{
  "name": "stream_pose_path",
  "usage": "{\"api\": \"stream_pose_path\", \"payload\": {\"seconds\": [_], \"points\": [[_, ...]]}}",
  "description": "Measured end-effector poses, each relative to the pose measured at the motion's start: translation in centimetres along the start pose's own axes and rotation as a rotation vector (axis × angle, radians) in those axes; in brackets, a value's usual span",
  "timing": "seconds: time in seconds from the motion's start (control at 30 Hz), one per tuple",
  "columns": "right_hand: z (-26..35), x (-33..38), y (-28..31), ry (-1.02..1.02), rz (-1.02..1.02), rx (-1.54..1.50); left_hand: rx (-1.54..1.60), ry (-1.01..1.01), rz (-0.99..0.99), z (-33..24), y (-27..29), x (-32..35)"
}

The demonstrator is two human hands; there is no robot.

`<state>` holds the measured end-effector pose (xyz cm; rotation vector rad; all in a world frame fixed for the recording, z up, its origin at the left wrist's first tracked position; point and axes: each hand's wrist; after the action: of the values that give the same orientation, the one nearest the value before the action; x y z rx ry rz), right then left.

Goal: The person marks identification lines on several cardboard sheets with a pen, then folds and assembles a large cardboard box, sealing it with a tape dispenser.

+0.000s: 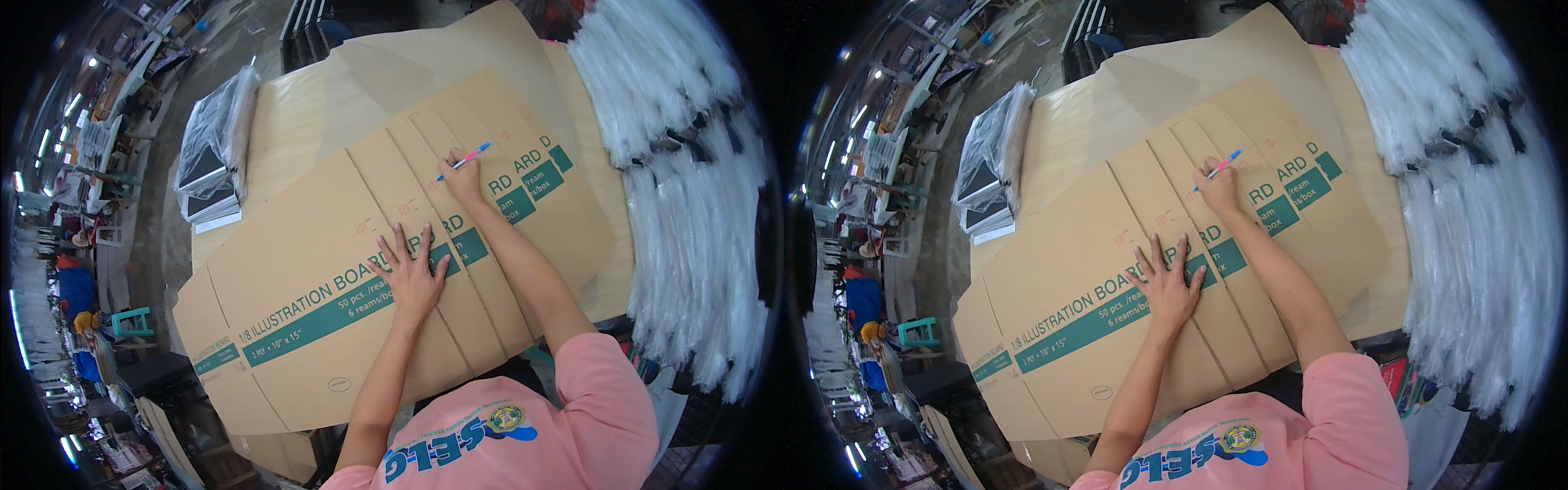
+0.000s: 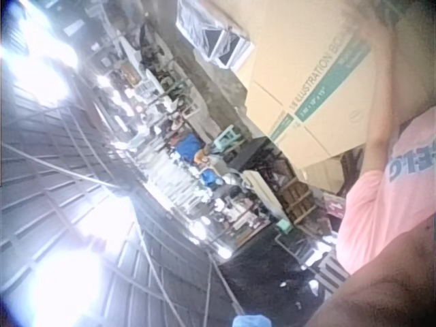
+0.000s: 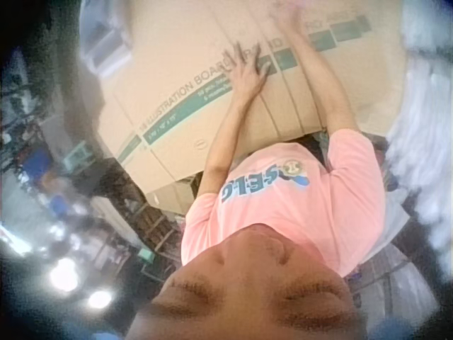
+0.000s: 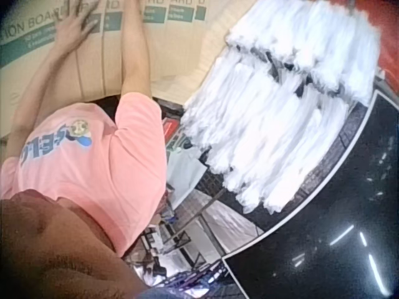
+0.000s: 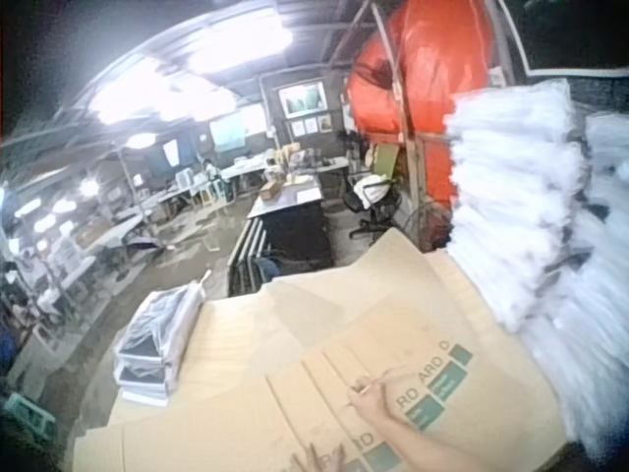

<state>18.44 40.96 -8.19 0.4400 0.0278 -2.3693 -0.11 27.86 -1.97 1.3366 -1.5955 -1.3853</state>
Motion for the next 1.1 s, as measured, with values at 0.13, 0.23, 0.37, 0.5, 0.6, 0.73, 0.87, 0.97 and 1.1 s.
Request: {"api": "stream_pose_path", "payload": {"seconds": [0.13, 0.23, 0.37, 0.5, 0.6, 0.73, 0.87, 0.97, 1.1], "points": [[0.41, 0.46, 0.04, 0.057, -0.041, 0.071, -0.008, 0.009, -0.008, 0.09, 0.02, 0.05], [0.41, 0.37, 0.11, 0.097, -0.065, 0.079, -0.013, 0.006, -0.007, -0.03, -0.08, -0.02], [0.0, 0.32, 0.01, 0.02, -0.007, 0.056, -0.022, 0.0, -0.015, -0.17, -0.19, -0.05], [-0.26, 0.29, 0.14, 0.049, 0.005, 0.098, -0.031, -0.002, -0.013, -0.18, -0.2, -0.08], [-0.21, 0.27, 0.11, 0.066, -0.017, 0.091, -0.033, -0.005, -0.017, -0.16, -0.27, -0.06], [0.22, -0.04, 0.44, 0.062, -0.045, 0.092, -0.029, -0.002, -0.019, -0.07, -0.27, -0.05], [-0.01, -0.16, 0.49, 0.076, -0.036, 0.107, -0.019, -0.003, -0.005, -0.13, -0.31, -0.11], [-0.07, 0.09, 0.74, 0.08, 0.023, 0.096, -0.017, 0.004, -0.002, -0.09, -0.24, -0.15], [-0.03, 0.02, 0.64, 0.076, -0.014, 0.095, -0.026, 0.001, -0.008, -0.12, -0.3, -0.09]]}}
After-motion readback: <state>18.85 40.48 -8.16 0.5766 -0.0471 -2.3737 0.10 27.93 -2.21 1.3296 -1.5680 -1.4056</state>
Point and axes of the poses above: each hand's wrist, its own x-axis away from the middle knuckle, its own y-axis out of the back of the hand, z = x × y, and after that the axes turned 10 degrees about -z, right-handed
